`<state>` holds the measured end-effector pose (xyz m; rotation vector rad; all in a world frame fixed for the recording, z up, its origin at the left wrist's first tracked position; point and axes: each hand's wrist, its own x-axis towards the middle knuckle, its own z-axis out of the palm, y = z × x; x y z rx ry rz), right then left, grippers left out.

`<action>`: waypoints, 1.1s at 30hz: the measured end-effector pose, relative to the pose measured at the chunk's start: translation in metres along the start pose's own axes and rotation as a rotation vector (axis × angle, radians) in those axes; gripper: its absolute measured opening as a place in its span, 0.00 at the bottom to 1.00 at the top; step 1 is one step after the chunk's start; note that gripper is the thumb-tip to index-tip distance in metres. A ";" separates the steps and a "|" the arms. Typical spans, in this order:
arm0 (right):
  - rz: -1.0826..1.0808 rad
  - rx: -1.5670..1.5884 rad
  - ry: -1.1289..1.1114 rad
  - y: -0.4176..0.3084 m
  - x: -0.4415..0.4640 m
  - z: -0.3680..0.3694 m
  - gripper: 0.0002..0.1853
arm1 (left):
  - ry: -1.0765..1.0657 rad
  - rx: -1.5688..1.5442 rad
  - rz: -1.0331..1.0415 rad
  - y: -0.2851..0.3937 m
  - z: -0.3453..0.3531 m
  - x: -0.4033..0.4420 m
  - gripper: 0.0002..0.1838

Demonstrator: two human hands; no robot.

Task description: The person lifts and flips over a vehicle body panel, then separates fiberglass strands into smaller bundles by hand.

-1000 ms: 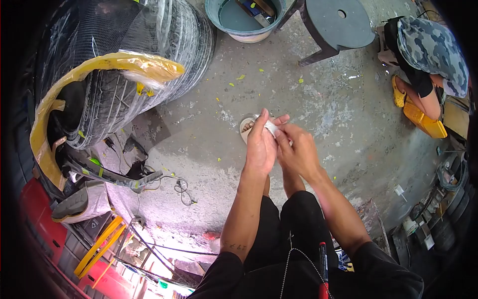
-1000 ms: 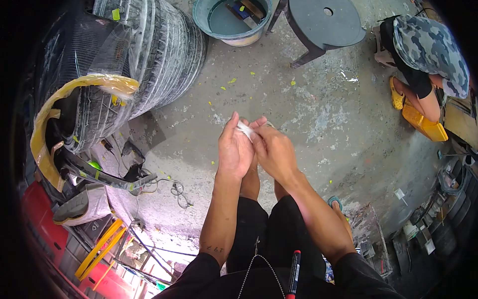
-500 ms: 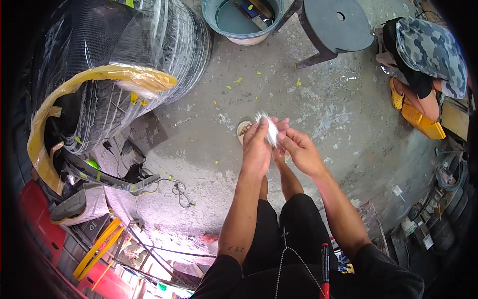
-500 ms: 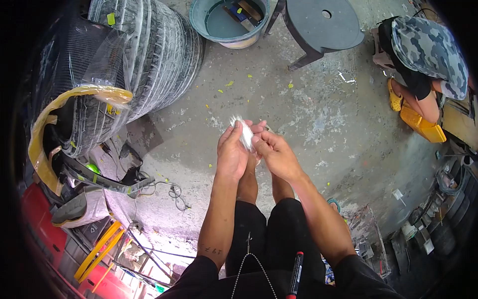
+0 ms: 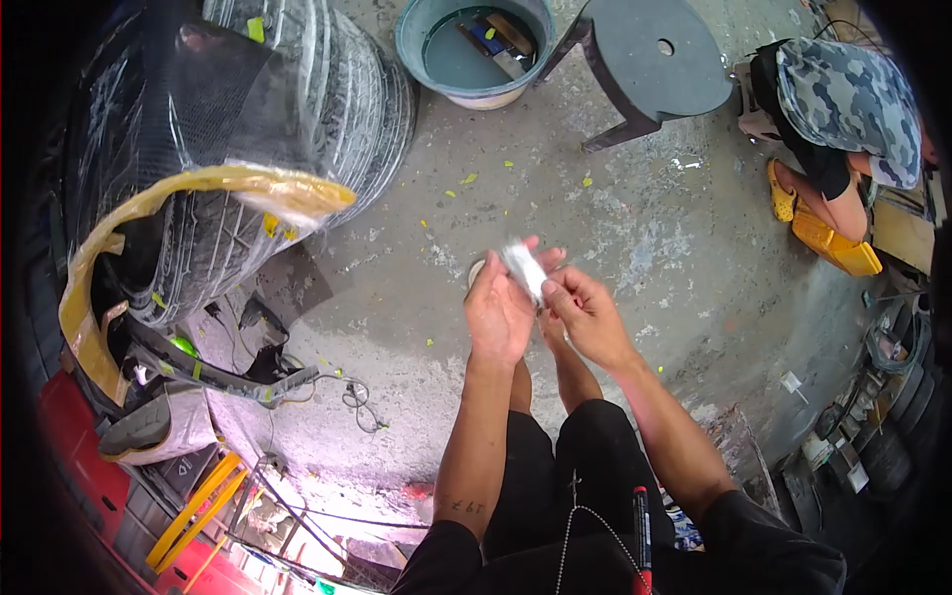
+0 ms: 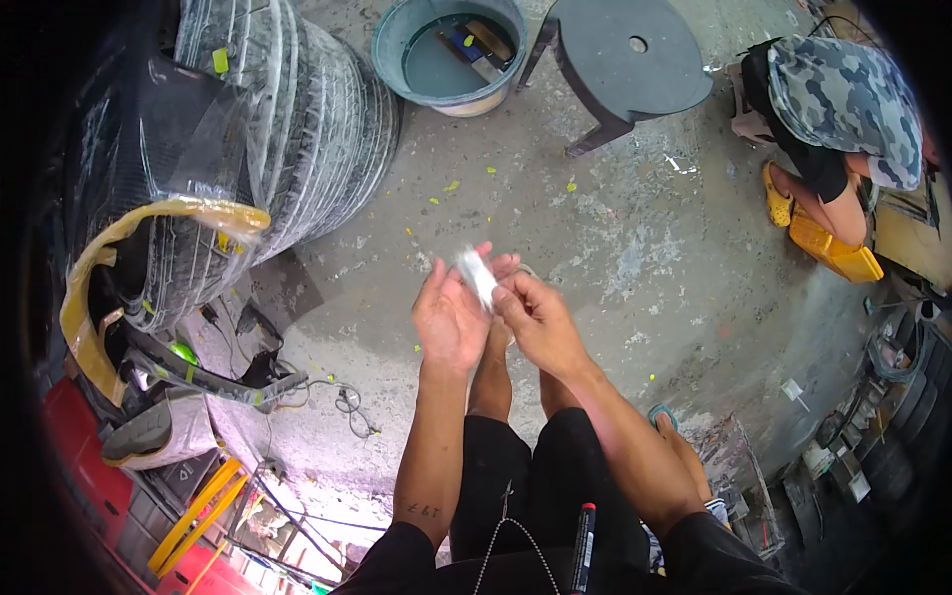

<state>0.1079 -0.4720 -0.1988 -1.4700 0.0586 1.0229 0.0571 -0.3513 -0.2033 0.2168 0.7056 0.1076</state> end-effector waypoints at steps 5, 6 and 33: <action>-0.041 -0.091 0.071 0.018 -0.002 0.005 0.08 | 0.240 0.068 -0.011 -0.016 -0.008 0.009 0.16; -0.071 -0.135 0.104 0.019 -0.002 0.008 0.08 | 0.312 0.013 -0.006 -0.013 0.003 0.008 0.10; -0.220 -0.397 0.289 -0.019 0.005 0.034 0.10 | 0.085 0.376 0.105 -0.010 -0.018 0.007 0.24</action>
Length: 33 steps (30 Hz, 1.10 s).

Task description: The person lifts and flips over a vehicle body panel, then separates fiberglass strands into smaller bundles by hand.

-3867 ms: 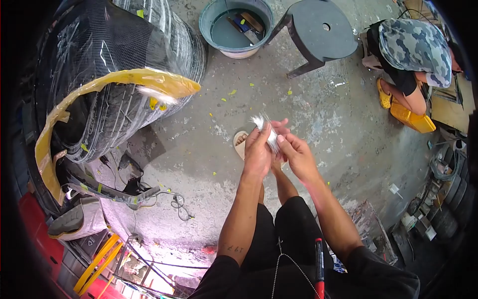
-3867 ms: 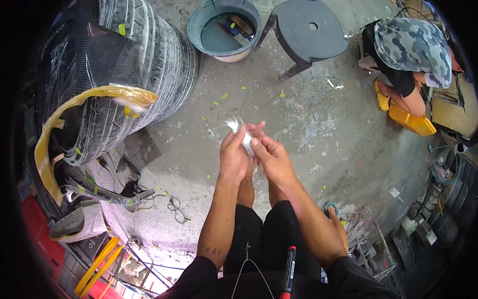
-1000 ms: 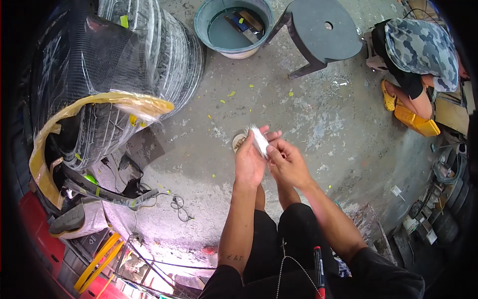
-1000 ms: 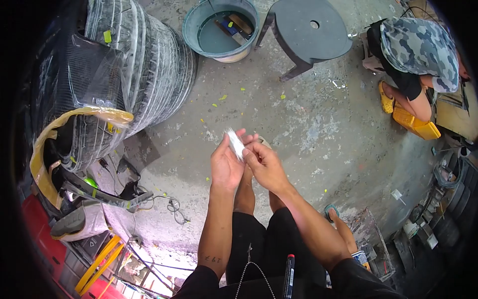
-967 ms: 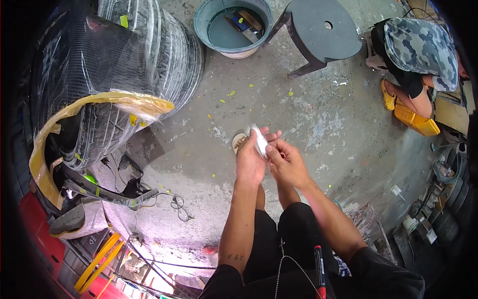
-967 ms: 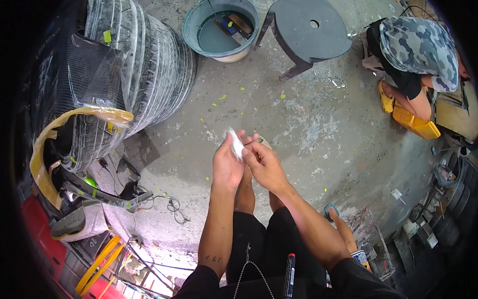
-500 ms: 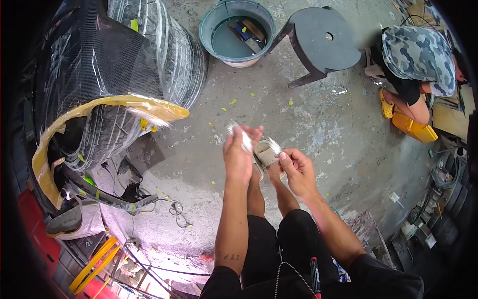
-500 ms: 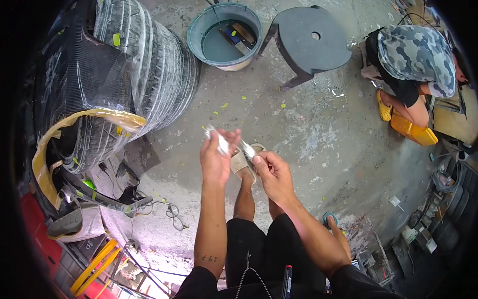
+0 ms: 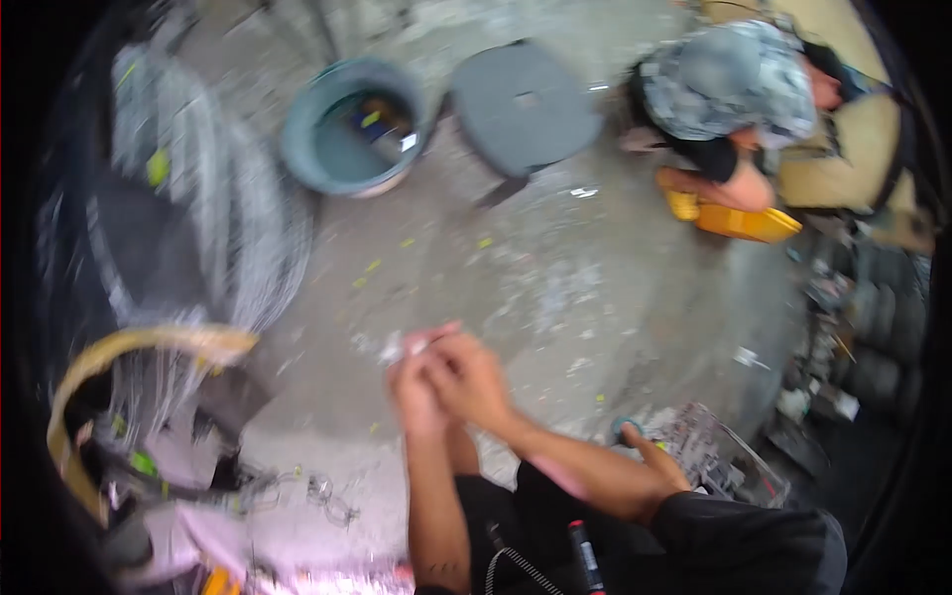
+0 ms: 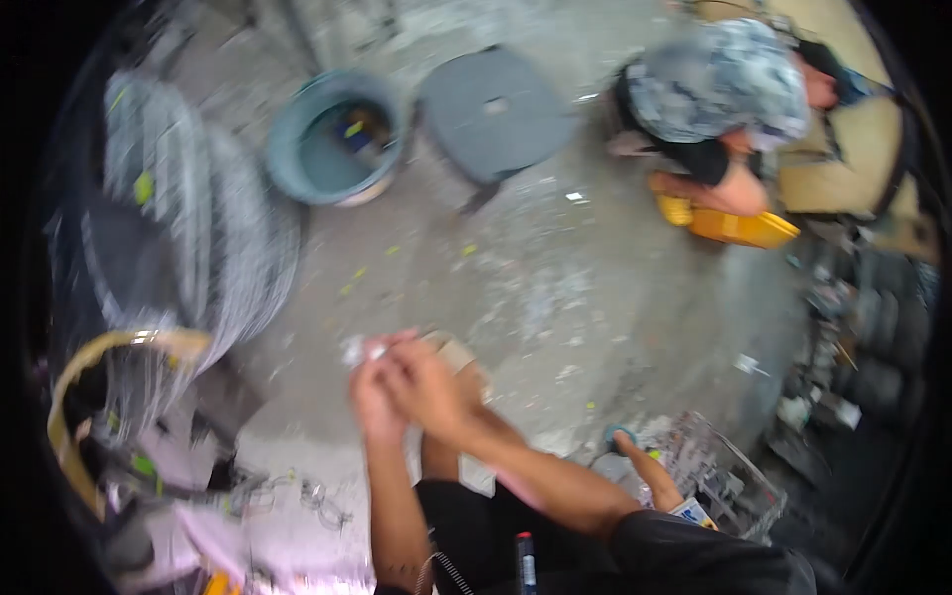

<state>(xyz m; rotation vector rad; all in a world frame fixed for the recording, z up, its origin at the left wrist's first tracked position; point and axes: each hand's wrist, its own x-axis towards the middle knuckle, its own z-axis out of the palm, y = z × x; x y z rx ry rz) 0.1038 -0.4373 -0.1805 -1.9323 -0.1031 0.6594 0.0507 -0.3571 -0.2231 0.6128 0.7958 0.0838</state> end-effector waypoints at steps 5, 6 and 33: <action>-0.005 -0.105 0.072 0.001 -0.007 -0.006 0.17 | 0.152 -0.189 -0.028 0.009 0.003 0.002 0.18; -0.015 -0.107 0.085 -0.003 -0.004 -0.011 0.17 | 0.137 -0.243 0.004 0.011 0.003 0.002 0.17; -0.185 -0.039 -0.078 0.014 -0.087 0.031 0.10 | 0.271 -0.253 -0.133 0.020 -0.050 -0.048 0.15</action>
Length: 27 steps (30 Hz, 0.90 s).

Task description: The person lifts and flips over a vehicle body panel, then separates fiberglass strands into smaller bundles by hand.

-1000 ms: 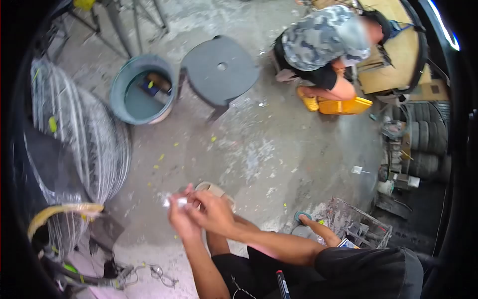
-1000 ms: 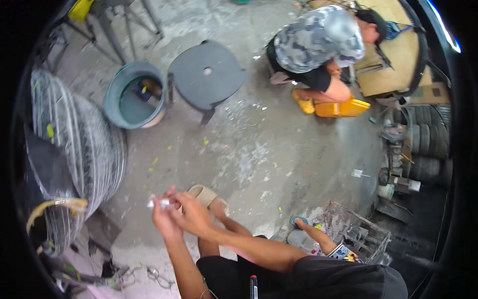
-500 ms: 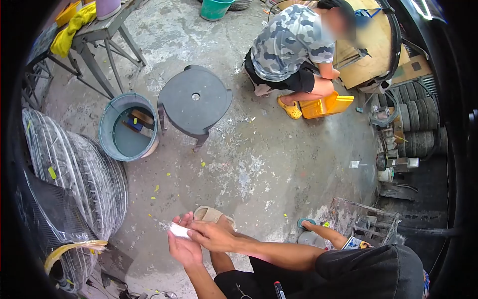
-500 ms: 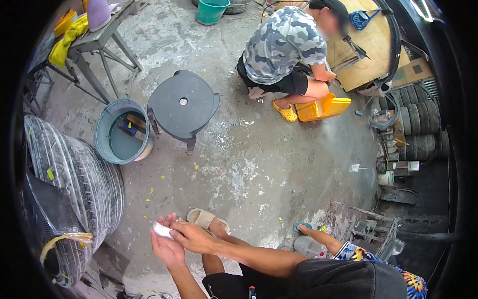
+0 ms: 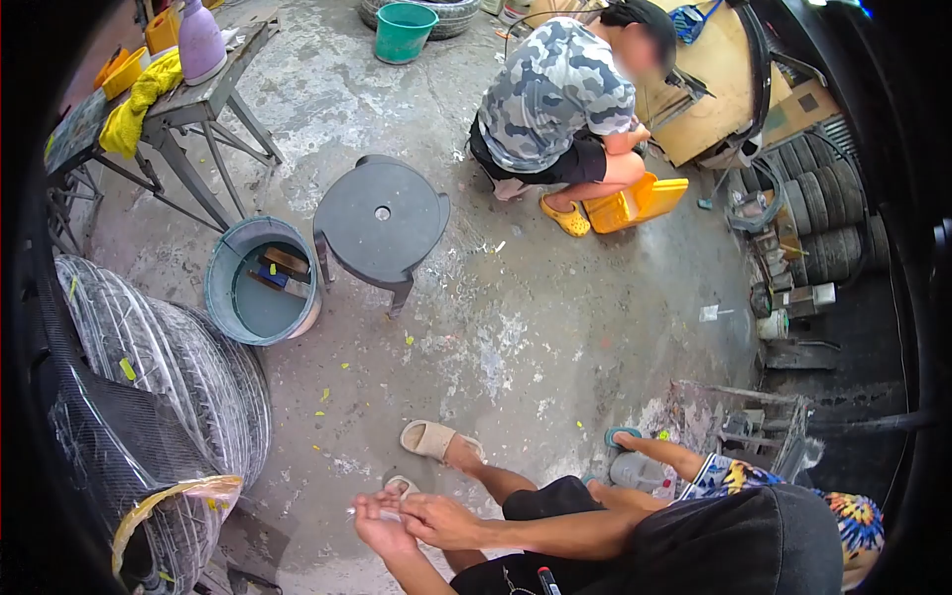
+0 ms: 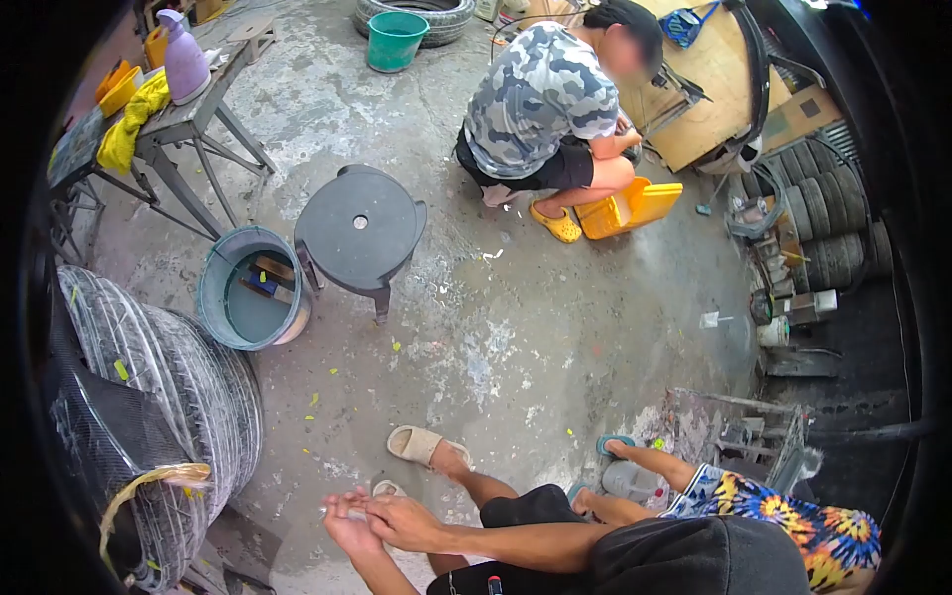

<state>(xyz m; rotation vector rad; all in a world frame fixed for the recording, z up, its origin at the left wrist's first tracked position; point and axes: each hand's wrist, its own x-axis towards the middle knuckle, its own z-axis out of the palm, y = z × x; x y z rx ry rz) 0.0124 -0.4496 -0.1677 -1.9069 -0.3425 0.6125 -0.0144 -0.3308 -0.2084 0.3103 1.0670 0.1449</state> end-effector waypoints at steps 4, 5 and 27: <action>0.131 0.061 -0.073 -0.014 -0.021 0.002 0.10 | 0.091 0.053 0.134 0.023 -0.019 0.003 0.11; 0.158 0.157 -0.043 -0.021 -0.022 0.004 0.11 | 0.106 0.162 0.188 0.028 -0.018 -0.004 0.10; 0.227 -0.116 0.153 -0.060 -0.026 0.095 0.17 | -0.075 0.090 -0.058 0.075 -0.067 -0.042 0.20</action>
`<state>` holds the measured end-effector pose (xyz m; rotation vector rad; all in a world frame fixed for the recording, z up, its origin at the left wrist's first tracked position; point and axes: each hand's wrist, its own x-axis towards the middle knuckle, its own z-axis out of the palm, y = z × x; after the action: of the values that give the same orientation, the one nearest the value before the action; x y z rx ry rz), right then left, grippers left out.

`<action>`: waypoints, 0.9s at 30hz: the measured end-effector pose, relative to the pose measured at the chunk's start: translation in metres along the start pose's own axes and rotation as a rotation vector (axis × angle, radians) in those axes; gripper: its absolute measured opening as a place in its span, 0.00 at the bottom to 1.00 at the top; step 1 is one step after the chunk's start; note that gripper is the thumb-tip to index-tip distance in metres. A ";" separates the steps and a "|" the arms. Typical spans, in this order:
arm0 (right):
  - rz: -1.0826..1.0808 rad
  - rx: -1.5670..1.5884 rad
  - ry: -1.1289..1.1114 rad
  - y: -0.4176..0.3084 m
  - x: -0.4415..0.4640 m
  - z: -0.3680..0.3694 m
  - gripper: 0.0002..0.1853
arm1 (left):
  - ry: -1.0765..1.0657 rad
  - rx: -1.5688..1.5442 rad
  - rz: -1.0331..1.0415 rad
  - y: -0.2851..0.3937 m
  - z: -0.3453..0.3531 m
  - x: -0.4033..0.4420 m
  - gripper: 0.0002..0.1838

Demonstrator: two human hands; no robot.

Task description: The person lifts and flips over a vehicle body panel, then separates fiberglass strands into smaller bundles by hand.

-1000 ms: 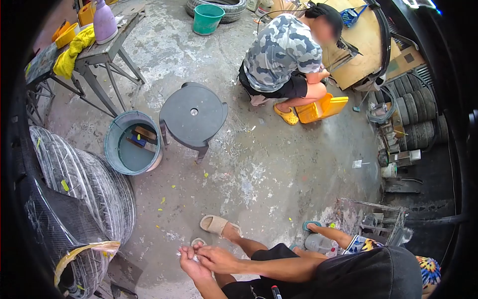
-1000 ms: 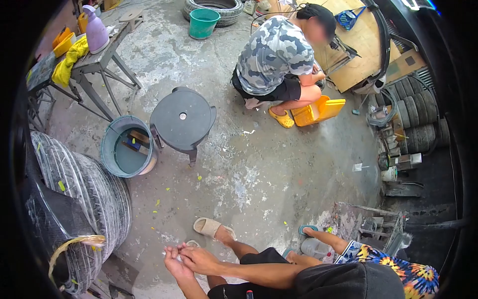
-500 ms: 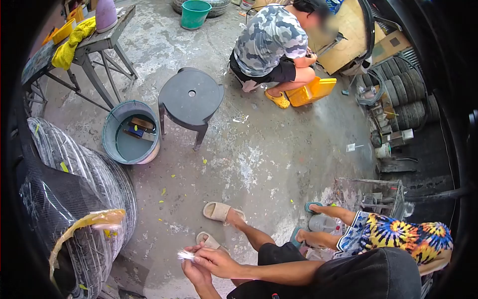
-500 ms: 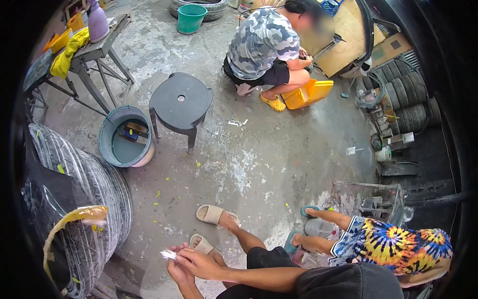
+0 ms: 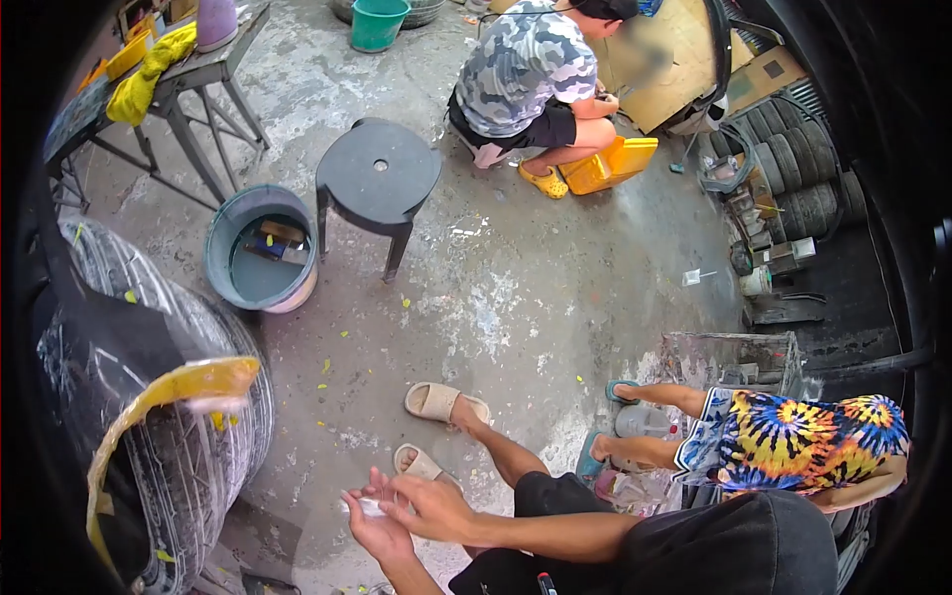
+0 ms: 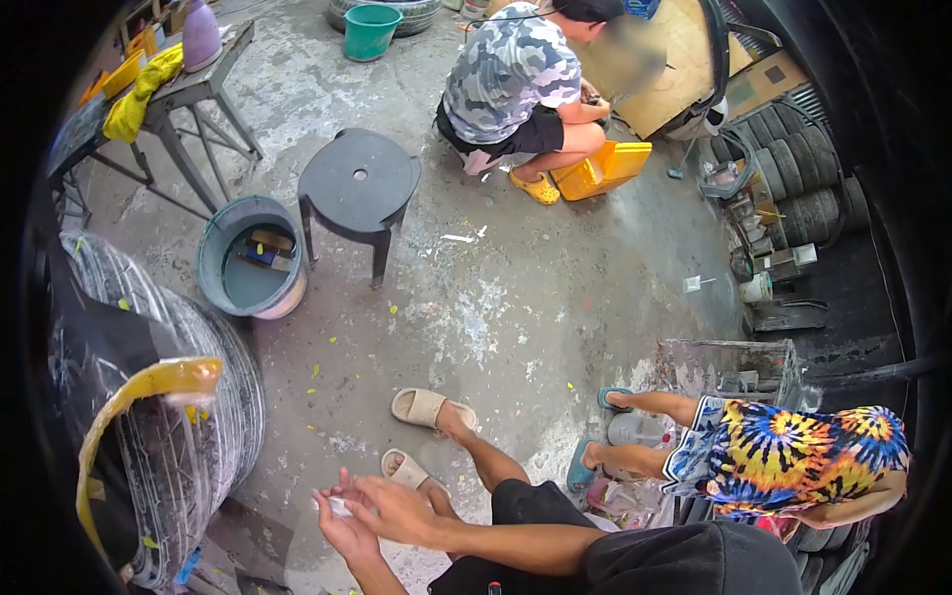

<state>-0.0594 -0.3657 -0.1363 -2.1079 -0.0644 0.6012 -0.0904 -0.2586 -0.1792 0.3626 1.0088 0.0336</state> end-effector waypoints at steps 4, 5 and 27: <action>0.062 -0.026 -0.201 0.029 0.001 0.017 0.22 | -0.204 -0.174 -0.339 0.016 -0.001 -0.006 0.31; 0.043 0.189 -0.153 0.006 0.003 0.012 0.18 | -0.276 -0.144 -0.362 0.014 -0.029 0.001 0.32; 0.048 0.411 -0.372 0.050 0.008 0.047 0.07 | -0.121 -0.208 0.164 -0.001 -0.032 -0.001 0.16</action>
<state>-0.0822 -0.3562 -0.2005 -1.5877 -0.0906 0.9444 -0.1178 -0.2502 -0.1941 0.2526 0.8455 0.2604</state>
